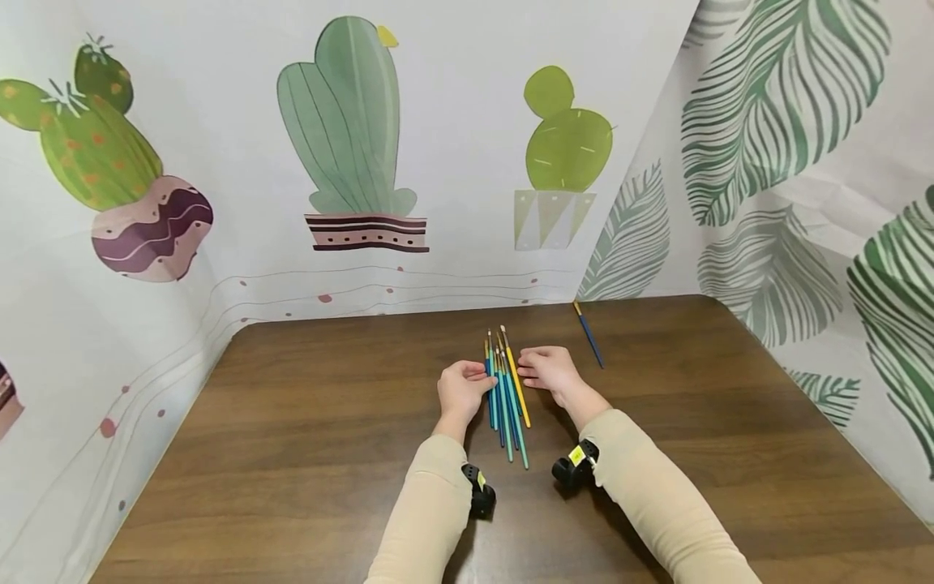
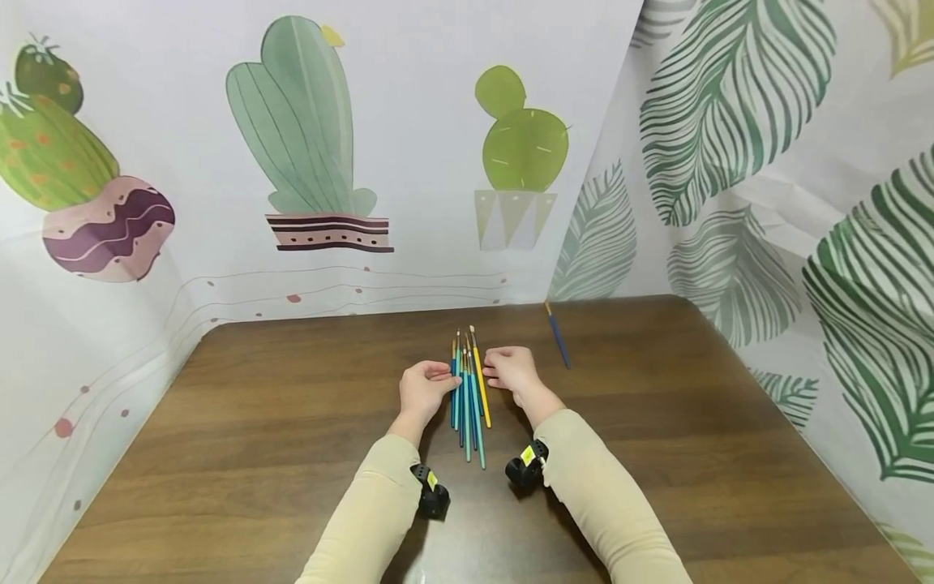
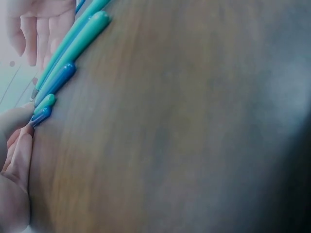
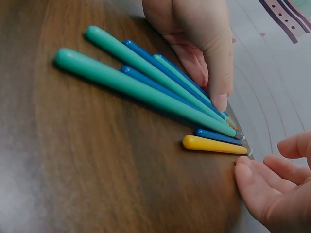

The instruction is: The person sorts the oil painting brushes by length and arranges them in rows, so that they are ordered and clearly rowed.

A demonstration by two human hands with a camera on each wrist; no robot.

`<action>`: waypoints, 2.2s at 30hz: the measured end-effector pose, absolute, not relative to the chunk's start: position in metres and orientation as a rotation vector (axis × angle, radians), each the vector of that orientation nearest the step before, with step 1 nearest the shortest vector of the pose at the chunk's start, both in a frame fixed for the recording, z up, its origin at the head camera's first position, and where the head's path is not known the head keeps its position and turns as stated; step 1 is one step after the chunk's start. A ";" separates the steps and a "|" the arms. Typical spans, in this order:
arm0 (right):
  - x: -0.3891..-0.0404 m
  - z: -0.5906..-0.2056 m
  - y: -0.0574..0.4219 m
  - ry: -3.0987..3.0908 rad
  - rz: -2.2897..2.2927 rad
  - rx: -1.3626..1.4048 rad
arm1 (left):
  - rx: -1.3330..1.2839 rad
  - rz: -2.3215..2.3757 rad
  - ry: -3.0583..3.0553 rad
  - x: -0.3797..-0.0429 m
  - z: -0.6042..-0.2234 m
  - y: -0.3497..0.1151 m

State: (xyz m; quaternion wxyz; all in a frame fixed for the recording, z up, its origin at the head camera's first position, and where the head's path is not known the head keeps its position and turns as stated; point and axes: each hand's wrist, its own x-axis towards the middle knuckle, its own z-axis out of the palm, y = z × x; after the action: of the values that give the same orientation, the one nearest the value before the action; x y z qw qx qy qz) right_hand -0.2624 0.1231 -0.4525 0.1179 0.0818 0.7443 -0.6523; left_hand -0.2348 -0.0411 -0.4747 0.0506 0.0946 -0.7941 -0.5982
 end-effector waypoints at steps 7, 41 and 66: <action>-0.256 -0.445 0.125 2.191 -1.891 0.249 | 0.394 -1.705 -2.419 -0.233 -0.470 -0.032; -0.256 -0.451 0.118 2.180 -1.955 0.383 | 0.524 -1.347 -2.570 -0.229 -0.464 -0.014; -0.265 -0.452 0.104 2.446 -1.761 0.417 | 0.491 -1.661 -2.375 -0.232 -0.468 -0.025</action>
State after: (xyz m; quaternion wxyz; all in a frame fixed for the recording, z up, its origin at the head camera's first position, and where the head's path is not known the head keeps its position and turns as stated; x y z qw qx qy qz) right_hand -0.2652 0.1043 -0.4522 0.0496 0.1369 0.8028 -0.5782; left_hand -0.2322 -0.0247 -0.4684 0.1010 0.1661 -0.8038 -0.5622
